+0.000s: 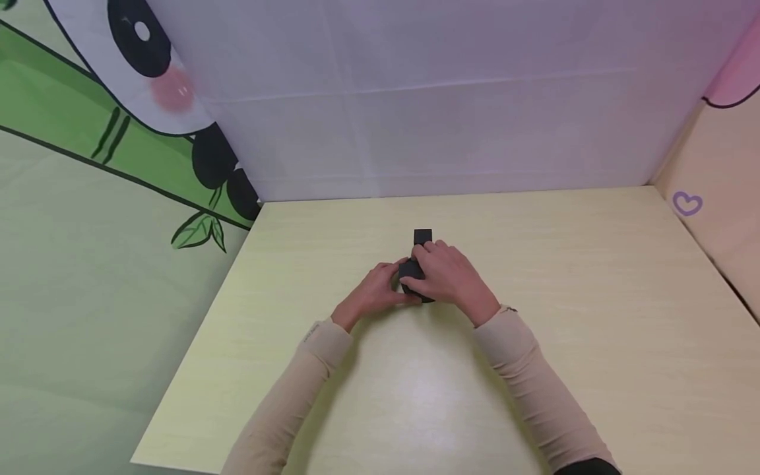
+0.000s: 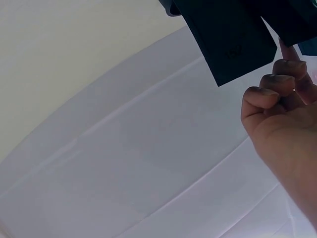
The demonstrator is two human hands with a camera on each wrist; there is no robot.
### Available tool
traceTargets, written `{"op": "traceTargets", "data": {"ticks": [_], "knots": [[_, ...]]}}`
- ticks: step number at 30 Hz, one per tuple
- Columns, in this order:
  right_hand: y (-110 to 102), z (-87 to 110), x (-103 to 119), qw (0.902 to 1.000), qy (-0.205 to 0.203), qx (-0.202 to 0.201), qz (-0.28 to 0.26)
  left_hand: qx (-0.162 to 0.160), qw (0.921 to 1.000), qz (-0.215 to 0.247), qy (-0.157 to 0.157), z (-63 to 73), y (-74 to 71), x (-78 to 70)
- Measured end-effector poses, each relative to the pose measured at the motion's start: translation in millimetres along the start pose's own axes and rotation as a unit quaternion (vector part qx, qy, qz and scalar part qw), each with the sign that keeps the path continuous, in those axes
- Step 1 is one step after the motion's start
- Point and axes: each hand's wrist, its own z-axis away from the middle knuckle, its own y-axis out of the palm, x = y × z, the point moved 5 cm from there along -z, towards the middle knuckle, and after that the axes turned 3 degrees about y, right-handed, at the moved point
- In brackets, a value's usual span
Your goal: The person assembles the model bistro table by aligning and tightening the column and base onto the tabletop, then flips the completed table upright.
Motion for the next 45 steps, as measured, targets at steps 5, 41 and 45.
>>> {"op": "traceTargets", "data": {"ticks": [5,41,45], "knots": [[1,-0.6,5,0.9999,-0.003,-0.010,0.012,0.003,1.0000,-0.005,0.003,-1.2,0.9,1.7],[11,-10.0,12,0.9987,-0.031,-0.037,0.017,-0.006,0.9991,0.016,0.040,1.1,-1.1,3.1],[12,-11.0,12,0.9987,-0.032,-0.035,0.019,-0.007,0.9990,0.020,0.039,1.6,-2.3,3.5]]}}
